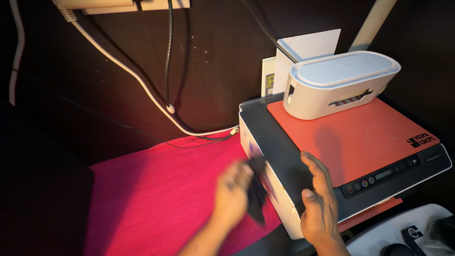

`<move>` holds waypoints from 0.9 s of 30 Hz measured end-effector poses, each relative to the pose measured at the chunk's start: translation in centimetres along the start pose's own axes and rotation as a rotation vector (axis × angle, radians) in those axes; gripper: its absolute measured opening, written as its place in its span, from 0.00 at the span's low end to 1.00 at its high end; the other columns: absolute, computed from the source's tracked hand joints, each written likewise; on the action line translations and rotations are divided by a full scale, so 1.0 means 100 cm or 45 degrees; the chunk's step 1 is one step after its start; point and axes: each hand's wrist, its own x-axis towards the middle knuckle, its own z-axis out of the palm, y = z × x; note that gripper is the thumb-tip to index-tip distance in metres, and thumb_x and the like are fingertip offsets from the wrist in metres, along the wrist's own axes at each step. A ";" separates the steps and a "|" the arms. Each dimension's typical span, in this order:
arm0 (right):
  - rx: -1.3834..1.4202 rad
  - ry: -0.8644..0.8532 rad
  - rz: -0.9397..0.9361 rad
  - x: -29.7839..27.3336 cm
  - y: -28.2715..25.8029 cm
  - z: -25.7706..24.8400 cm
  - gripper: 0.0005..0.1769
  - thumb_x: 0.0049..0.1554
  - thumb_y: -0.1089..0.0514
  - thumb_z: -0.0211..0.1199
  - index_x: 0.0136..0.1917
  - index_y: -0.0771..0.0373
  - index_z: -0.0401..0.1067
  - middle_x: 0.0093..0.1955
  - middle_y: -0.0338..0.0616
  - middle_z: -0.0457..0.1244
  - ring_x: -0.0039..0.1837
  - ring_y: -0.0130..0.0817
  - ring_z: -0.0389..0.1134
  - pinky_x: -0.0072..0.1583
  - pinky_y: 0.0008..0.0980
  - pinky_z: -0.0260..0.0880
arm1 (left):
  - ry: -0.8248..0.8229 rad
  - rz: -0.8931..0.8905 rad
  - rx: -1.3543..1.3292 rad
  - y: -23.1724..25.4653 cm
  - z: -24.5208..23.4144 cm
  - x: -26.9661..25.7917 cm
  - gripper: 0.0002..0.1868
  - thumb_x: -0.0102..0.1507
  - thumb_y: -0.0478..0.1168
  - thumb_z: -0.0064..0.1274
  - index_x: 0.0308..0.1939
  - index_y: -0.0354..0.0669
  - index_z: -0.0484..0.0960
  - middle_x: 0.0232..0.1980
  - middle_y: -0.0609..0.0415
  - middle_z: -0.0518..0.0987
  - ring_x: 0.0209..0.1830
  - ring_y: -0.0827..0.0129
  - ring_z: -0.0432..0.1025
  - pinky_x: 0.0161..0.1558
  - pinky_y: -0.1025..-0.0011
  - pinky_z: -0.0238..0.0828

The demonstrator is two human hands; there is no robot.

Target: Cleaning a printer and organizing various items on a desk and shelf.

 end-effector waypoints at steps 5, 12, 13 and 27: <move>-0.047 0.002 0.032 0.000 -0.001 0.002 0.33 0.57 0.56 0.41 0.71 0.76 0.62 0.74 0.64 0.58 0.77 0.56 0.58 0.76 0.45 0.55 | 0.459 0.199 -0.069 -0.016 -0.016 0.113 0.18 0.70 0.40 0.45 0.61 0.38 0.79 0.50 0.59 0.82 0.47 0.76 0.74 0.51 0.74 0.71; -0.065 0.013 -0.001 0.003 -0.006 0.001 0.32 0.60 0.54 0.41 0.70 0.76 0.62 0.74 0.63 0.59 0.77 0.56 0.60 0.76 0.45 0.56 | 0.404 -0.004 0.287 -0.044 0.041 0.101 0.26 0.71 0.45 0.38 0.74 0.49 0.67 0.62 0.42 0.80 0.61 0.54 0.75 0.60 0.65 0.67; -0.085 0.023 0.016 0.002 -0.008 0.000 0.32 0.60 0.54 0.41 0.70 0.76 0.62 0.74 0.63 0.59 0.77 0.56 0.60 0.76 0.45 0.56 | 0.378 -0.014 0.284 -0.044 0.049 0.077 0.26 0.71 0.45 0.38 0.74 0.49 0.67 0.62 0.42 0.80 0.61 0.54 0.75 0.60 0.65 0.67; 0.170 0.064 0.053 0.001 -0.002 -0.002 0.35 0.63 0.48 0.40 0.73 0.77 0.61 0.76 0.65 0.58 0.79 0.57 0.59 0.77 0.46 0.54 | -0.105 0.648 0.644 0.015 0.084 -0.019 0.21 0.66 0.34 0.46 0.62 0.27 0.76 0.68 0.37 0.76 0.76 0.44 0.61 0.75 0.50 0.48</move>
